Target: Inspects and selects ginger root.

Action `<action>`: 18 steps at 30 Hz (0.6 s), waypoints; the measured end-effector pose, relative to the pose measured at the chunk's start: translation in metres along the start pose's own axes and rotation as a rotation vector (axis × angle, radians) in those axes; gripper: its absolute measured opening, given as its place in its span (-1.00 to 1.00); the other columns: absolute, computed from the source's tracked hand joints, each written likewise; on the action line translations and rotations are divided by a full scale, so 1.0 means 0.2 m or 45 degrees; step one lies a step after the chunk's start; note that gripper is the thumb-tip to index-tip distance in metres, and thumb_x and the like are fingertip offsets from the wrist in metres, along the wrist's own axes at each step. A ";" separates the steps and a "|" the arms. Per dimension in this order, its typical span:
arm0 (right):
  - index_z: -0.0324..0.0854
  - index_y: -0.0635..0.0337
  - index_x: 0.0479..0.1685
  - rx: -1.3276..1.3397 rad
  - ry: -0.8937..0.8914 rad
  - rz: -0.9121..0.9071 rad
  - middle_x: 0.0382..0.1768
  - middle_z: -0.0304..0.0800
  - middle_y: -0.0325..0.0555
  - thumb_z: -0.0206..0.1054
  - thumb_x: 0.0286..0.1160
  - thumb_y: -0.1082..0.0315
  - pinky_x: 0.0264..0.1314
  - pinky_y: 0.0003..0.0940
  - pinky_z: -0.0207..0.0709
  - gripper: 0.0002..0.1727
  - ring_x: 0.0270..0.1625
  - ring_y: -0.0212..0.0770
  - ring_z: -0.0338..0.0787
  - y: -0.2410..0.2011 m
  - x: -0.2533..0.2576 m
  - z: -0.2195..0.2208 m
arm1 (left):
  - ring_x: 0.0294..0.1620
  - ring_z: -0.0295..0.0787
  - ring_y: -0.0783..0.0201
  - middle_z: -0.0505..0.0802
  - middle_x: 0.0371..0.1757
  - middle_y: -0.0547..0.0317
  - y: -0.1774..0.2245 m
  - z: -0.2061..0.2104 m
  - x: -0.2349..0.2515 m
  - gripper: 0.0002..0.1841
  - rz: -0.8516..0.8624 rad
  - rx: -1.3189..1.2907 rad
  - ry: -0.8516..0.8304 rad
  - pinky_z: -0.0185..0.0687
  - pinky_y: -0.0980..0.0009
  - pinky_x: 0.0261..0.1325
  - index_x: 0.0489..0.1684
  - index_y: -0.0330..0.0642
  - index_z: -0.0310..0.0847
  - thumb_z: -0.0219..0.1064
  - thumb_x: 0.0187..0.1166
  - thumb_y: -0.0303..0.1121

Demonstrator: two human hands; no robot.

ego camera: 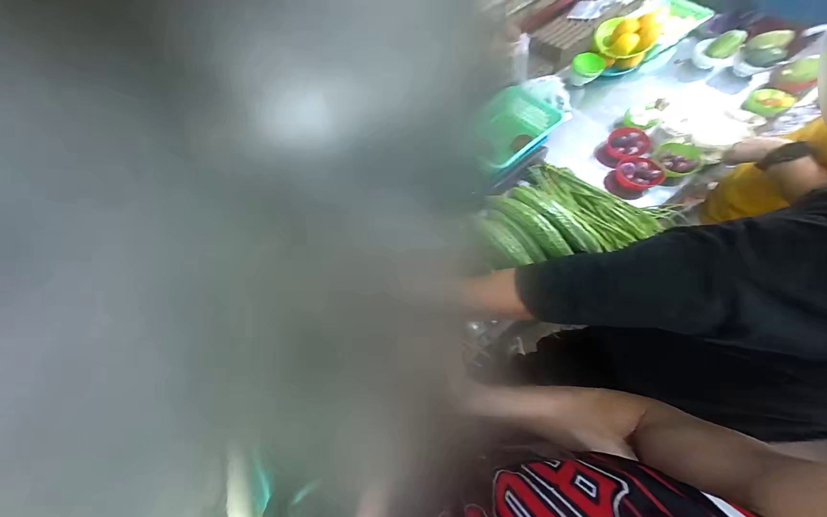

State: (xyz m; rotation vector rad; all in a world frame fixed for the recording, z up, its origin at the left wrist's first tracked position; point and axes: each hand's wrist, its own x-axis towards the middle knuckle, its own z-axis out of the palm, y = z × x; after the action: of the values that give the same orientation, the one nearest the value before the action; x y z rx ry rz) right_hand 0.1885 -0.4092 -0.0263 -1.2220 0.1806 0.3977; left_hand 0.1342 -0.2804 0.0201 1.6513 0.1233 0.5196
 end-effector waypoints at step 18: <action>0.57 0.10 0.01 0.030 0.002 0.002 -0.56 0.48 -0.28 0.14 0.77 0.07 -0.70 -0.47 0.30 -0.71 -0.70 -0.39 0.35 0.00 -0.02 0.00 | -0.52 0.73 0.40 0.86 -0.31 0.07 -0.08 -0.05 0.04 -0.81 0.029 -0.073 0.134 0.58 0.53 -0.61 -0.12 -0.49 0.71 0.36 0.52 -0.47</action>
State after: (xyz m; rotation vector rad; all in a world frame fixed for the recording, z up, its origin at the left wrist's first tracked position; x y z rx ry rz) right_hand 0.1843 -0.4105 -0.0247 -1.1988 0.1870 0.3946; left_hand 0.1404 -0.2653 0.0074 1.5713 0.1662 0.6224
